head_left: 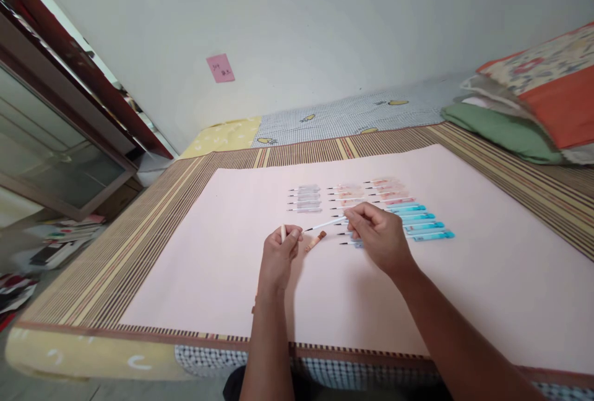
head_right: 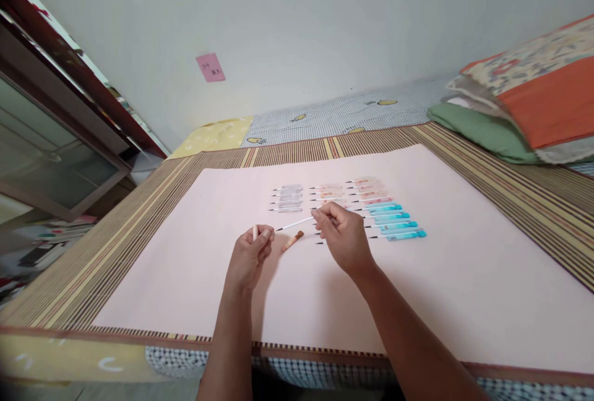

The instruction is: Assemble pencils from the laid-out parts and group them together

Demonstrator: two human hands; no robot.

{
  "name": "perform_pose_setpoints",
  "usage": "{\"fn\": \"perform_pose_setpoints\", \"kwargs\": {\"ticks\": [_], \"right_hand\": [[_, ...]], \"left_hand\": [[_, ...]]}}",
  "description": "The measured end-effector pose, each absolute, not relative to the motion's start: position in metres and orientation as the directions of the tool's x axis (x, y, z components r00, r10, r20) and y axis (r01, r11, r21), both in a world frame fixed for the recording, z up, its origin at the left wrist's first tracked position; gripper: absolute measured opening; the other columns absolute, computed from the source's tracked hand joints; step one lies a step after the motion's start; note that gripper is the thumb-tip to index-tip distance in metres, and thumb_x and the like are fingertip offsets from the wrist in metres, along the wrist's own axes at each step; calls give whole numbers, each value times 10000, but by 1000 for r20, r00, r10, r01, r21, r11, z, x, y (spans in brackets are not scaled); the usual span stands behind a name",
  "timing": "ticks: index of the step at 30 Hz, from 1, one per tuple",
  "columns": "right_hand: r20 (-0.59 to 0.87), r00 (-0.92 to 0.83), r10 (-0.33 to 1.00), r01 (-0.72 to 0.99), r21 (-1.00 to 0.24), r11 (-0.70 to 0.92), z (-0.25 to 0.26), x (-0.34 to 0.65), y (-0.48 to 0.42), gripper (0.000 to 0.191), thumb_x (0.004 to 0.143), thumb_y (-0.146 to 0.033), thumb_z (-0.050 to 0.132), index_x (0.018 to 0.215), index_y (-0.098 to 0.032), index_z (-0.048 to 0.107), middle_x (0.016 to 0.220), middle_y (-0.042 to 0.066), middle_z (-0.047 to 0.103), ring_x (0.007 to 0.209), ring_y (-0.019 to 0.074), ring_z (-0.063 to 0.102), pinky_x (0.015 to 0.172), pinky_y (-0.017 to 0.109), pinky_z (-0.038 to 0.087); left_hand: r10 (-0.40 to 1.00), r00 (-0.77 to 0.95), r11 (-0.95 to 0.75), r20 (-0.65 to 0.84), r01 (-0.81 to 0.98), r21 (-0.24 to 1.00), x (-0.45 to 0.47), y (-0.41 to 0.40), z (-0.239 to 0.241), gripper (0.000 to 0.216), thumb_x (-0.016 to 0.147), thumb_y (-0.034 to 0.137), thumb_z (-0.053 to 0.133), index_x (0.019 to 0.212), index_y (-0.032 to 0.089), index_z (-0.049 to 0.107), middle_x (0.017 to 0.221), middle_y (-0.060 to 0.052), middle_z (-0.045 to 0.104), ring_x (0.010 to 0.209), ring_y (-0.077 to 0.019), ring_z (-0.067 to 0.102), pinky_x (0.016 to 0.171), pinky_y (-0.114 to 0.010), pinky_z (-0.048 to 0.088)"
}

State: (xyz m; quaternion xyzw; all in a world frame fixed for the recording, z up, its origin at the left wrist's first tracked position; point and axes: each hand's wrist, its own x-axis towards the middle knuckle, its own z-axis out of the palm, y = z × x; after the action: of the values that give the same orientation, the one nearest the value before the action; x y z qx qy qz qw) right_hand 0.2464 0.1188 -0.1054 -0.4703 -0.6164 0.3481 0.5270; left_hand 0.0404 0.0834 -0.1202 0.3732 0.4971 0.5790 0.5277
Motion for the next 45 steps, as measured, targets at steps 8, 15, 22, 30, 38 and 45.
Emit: {"fn": "perform_pose_setpoints", "kwargs": {"ticks": [8,15,22,30,38,45], "right_hand": [[329,1,944,193,-927,322,-105,242,117,339,901,-495,615,731,-203,631,624,-1,604,535,130,554,541,256,486],[333,-24,942,174,-927,332,-107,238,115,319,905,-458,619,731,-191,623,623,-17,582,530,113,529,526,242,455],[201,-215,956,207,-947,246,-114,236,116,332,913,-443,590,690,-198,596,612,-15,583,530,119,521,527,258,418],[0,-443,896,120,-991,59,-133,228,118,273,868,-426,639,734,-188,631,668,-12,611,513,93,500,501,241,403],[-61,-418,906,75,-997,-33,-145,230,125,319,870,-477,646,736,-187,633,554,-23,566,504,101,481,490,241,362],[-49,-449,892,95,-995,-7,-145,241,129,308,861,-479,656,771,-185,661,624,-5,606,534,108,514,517,256,409]], "left_hand": [[983,-143,47,-112,-399,916,39,85,-124,326,739,375,808,843,119,633,742,13,565,457,-2,263,455,-206,156],[990,-100,46,-95,-412,910,40,84,-125,316,760,360,808,870,103,661,737,8,574,456,6,292,453,-183,174],[981,-177,-9,-75,-435,900,40,85,-123,297,742,337,823,818,112,646,715,5,587,444,5,304,445,-174,186],[971,-233,-76,-46,-486,871,39,84,-123,442,886,530,641,997,106,697,699,0,565,453,-23,303,454,-188,241],[956,-288,-120,-48,-538,834,35,84,-121,255,863,400,655,848,146,675,714,-10,585,490,-53,372,480,-194,306],[919,-389,-84,-66,-356,931,26,83,-123,345,795,380,792,1071,176,767,851,-21,630,768,-87,557,635,-150,434]]}}
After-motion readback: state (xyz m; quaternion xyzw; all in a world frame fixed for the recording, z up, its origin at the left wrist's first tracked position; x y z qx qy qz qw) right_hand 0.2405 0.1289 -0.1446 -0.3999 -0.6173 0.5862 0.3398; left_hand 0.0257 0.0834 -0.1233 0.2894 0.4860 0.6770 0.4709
